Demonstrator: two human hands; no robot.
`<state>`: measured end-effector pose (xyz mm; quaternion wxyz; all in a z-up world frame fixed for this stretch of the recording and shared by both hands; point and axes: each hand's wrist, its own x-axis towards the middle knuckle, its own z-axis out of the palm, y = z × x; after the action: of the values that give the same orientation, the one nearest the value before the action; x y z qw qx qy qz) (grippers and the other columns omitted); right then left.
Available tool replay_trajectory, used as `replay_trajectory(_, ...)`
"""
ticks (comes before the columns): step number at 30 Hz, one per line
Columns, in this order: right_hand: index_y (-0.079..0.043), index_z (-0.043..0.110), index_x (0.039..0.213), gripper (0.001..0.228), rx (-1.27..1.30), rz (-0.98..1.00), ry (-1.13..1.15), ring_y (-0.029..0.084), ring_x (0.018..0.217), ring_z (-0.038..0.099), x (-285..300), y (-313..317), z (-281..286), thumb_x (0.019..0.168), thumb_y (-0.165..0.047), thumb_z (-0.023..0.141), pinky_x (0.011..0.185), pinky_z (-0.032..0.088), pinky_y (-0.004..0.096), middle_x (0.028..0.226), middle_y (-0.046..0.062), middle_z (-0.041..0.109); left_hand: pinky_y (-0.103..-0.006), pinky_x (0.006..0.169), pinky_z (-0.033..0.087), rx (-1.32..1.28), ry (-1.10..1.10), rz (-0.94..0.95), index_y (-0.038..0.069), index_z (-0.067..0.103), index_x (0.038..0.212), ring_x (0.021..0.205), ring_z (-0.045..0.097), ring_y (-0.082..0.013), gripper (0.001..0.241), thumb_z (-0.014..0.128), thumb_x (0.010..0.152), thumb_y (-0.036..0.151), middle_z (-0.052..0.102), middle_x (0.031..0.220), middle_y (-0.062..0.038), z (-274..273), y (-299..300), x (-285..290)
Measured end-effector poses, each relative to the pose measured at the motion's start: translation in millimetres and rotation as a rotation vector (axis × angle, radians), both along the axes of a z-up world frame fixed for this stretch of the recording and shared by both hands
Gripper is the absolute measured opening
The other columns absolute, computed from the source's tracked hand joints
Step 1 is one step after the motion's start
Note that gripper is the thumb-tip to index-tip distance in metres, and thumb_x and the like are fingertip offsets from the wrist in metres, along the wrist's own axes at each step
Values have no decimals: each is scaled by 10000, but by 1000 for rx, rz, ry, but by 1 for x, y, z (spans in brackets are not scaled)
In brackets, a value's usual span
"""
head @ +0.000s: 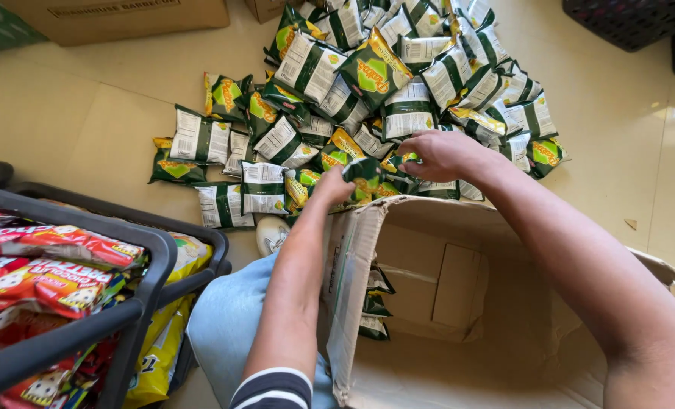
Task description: Packing individual bags of snacks into a cardboard box.
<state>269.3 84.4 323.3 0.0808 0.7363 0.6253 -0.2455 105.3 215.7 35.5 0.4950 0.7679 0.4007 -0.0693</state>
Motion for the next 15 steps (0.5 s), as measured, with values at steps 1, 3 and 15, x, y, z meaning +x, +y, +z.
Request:
replay_trajectory(1, -164, 677, 1261, 420, 12, -1, -4, 349, 1117, 648, 3, -4, 1, 929, -416, 629, 883, 543, 497, 1166, 134, 686, -429, 1013, 547, 12, -4, -1, 93, 633, 1275, 1135, 718, -331, 518, 754, 816, 301, 726, 1223, -206, 16, 8, -1)
replay_trajectory(3, -136, 707, 1238, 401, 100, -14, 57, 337, 1134, 662, 5, -12, 3, 965, -417, 622, 948, 542, 451, 1205, 137, 691, -435, 1005, 533, 72, -127, 145, 143, 561, 1366, 1129, 688, -361, 615, 731, 787, 261, 704, 1221, -229, 48, 22, -6)
replay_trajectory(15, 80, 352, 1606, 913, 913, -78, 61, 454, 1505, 388, -23, -59, 96, 1007, -461, 779, 1221, 367, 527, 1628, 305, 369, -351, 997, 575, -179, -1049, 217, 36, 392, 1504, 1131, 680, -203, 686, 678, 882, 82, 672, 1288, -142, 319, 2, -57)
